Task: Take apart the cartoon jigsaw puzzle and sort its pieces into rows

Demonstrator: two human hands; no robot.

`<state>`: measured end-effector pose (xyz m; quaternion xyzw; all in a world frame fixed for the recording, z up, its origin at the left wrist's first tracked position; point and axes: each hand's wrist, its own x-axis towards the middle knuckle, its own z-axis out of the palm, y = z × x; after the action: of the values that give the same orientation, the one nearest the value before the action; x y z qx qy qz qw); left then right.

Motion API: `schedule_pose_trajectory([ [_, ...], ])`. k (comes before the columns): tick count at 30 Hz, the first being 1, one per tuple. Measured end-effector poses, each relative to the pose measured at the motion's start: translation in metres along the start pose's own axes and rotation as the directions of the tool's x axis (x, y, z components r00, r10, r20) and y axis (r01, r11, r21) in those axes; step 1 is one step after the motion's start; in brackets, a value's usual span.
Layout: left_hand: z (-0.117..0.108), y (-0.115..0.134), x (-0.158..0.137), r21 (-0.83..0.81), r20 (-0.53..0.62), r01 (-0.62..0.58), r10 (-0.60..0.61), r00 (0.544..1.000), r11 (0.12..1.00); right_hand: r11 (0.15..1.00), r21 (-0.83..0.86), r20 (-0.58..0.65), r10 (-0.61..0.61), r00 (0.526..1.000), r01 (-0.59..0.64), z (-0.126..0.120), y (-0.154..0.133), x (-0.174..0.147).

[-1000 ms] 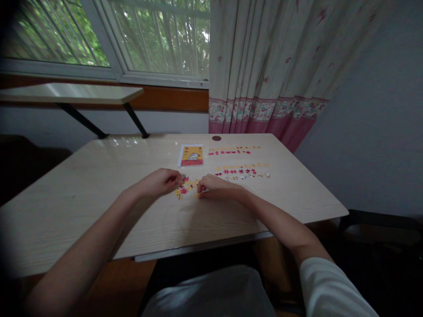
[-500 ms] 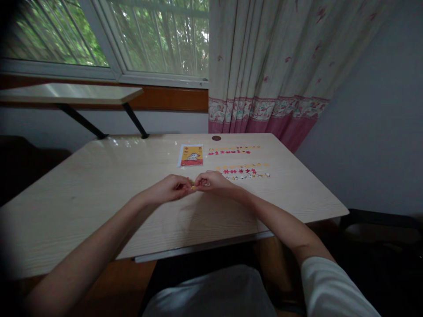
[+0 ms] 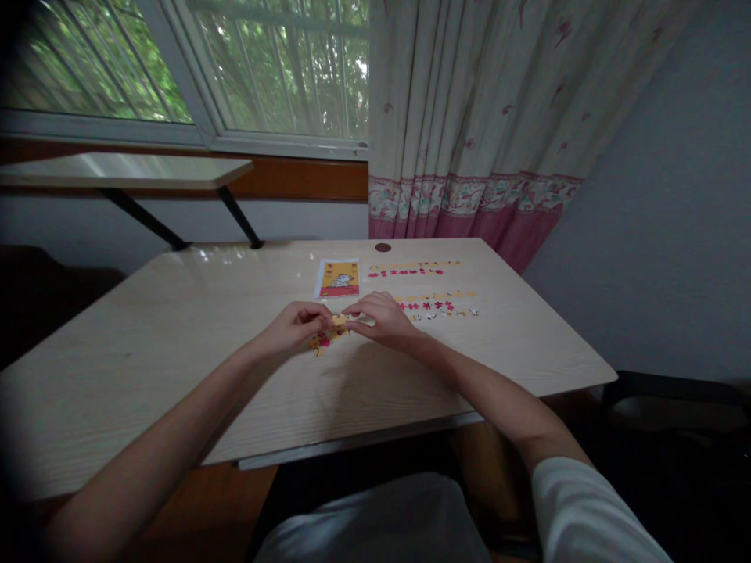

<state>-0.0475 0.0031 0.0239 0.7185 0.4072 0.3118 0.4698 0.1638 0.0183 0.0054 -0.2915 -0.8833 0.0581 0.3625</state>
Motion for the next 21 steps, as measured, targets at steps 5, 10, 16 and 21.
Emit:
schedule_pose_trajectory([
  [5, -0.002, 0.001, -0.001, 0.049, 0.029, -0.023, 0.021, 0.999, 0.999, 0.999, -0.044, -0.012, 0.013, 1.0, -0.014, -0.007, 0.003, 0.001],
  [10, -0.027, 0.004, -0.002, 0.373, -0.053, -0.041, 0.066, 0.996, 0.927, 0.992, -0.076, -0.165, 0.086, 0.982, -0.1, -0.025, 0.016, 0.002],
  [16, -0.052, -0.01, -0.002, 0.713, -0.119, 0.046, 0.056, 0.991, 0.7, 0.989, -0.109, -0.259, 0.064, 0.964, -0.095, -0.038, 0.03, 0.002],
  [21, -0.051, -0.013, -0.003, 0.73, -0.085, 0.044, 0.027, 0.996, 0.682, 0.989, -0.13, -0.284, 0.029, 0.958, -0.069, -0.042, 0.03, 0.003],
])
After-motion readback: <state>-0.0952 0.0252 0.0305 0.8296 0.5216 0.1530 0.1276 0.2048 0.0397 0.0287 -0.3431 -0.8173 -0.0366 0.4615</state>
